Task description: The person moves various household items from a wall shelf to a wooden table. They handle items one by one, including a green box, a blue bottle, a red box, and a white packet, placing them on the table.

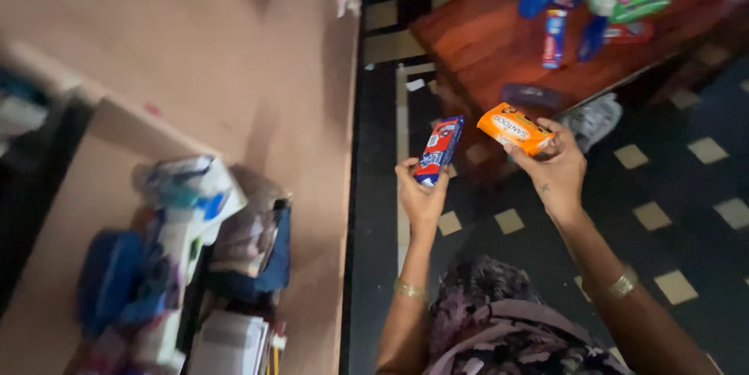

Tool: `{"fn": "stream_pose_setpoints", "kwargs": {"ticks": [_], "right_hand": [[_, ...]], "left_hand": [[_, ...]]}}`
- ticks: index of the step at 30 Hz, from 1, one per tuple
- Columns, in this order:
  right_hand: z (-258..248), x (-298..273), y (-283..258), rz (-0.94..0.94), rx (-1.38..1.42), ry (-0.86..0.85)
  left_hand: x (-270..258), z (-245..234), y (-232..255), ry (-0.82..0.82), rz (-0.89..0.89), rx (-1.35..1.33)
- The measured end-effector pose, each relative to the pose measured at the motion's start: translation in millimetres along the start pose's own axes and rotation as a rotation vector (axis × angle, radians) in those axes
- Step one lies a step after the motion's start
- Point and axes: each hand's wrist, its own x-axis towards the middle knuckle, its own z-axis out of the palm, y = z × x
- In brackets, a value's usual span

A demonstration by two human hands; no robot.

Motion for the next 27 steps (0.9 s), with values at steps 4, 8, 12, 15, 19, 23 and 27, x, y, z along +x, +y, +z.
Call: {"fn": "stream_pose_setpoints", "kwargs": {"ticks": [4, 8, 12, 15, 19, 23, 27], "right_hand": [[-31, 45, 39, 0.007, -0.138, 0.106], [-45, 100, 77, -0.052, -0.212, 0.174], [-58, 155, 101, 0.162, -0.507, 0.188], [-56, 187, 124, -0.018, -0.34, 0.21], [-60, 215, 157, -0.033, -0.545, 0.248], [-67, 242, 187, 0.078, -0.532, 0.248], [-70, 269, 219, 0.176, -0.507, 0.203]], "left_hand": [[33, 70, -31, -0.046, -0.014, 0.158], [80, 139, -70, -0.078, 0.047, 0.149], [132, 201, -106, -0.126, 0.097, 0.168], [164, 233, -135, -0.179, 0.003, 0.158], [190, 268, -169, -0.178, 0.015, 0.237], [202, 304, -185, -0.136, 0.054, 0.277], [211, 324, -189, -0.136, -0.007, 0.214]]}}
